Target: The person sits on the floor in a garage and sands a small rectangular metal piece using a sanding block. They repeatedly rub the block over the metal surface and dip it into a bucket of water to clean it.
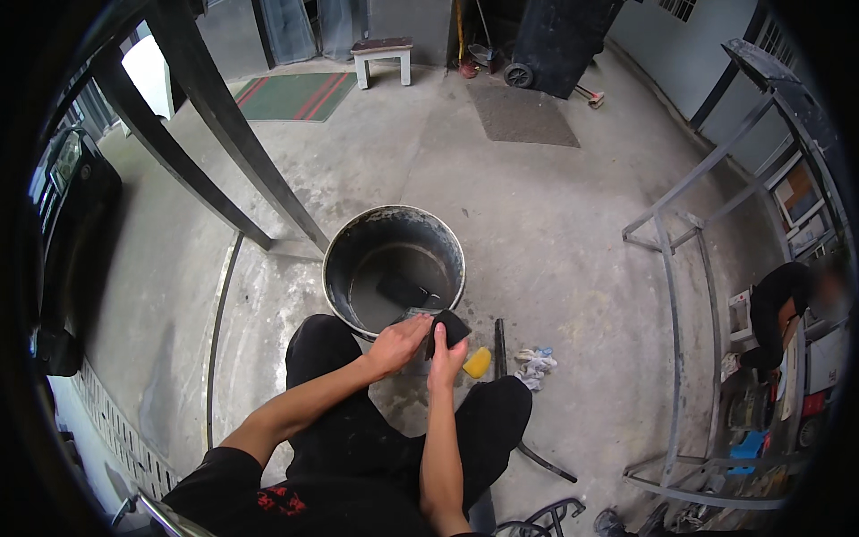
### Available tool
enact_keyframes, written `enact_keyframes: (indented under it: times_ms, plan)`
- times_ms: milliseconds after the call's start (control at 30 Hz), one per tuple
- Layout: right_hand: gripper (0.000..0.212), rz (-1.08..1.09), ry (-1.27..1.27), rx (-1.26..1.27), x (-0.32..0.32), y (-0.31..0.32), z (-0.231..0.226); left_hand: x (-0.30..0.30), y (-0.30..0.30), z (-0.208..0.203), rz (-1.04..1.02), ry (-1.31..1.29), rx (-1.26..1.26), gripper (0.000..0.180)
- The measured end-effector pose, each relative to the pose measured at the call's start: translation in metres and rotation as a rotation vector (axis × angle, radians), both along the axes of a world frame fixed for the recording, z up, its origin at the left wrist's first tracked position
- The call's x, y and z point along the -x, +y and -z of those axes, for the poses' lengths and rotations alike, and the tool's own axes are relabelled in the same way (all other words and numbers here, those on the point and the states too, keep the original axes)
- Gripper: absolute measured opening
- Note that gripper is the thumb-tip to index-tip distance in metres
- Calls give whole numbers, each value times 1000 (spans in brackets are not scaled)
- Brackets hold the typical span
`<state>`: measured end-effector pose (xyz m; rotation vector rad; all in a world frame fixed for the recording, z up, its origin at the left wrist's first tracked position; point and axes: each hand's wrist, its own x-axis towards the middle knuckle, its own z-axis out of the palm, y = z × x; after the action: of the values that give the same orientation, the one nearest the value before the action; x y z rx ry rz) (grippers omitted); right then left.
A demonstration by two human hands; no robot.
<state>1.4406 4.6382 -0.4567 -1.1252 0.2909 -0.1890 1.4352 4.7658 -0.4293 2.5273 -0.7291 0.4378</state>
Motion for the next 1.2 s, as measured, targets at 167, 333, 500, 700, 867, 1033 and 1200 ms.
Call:
enact_keyframes:
  times_ms: [167, 333, 500, 700, 867, 1033, 1200]
  plan:
    - [24, 34, 12, 51, -31, -16, -9, 0, -5, 5, 23, 26, 22, 51]
    - [26, -3, 53, -23, 10, 1, -4, -1, -1, 5, 18, 9, 62, 49]
    - [28, -22, 68, 103, -33, -17, -21, -7, 1, 6, 50, 39, 47, 55]
    - [28, -68, 95, 45, -3, -2, -21, -7, 5, 11, 44, -4, 73, 50]
    - [27, 46, 68, 203, -35, -18, -19, -5, -4, 4, 57, 61, 78, 45]
    - [26, -71, 124, 115, -8, -6, -25, 0, 5, 9, 46, 25, 57, 46]
    - [24, -39, 110, 214, -46, -28, -19, -7, 3, 5, 77, 17, 63, 47]
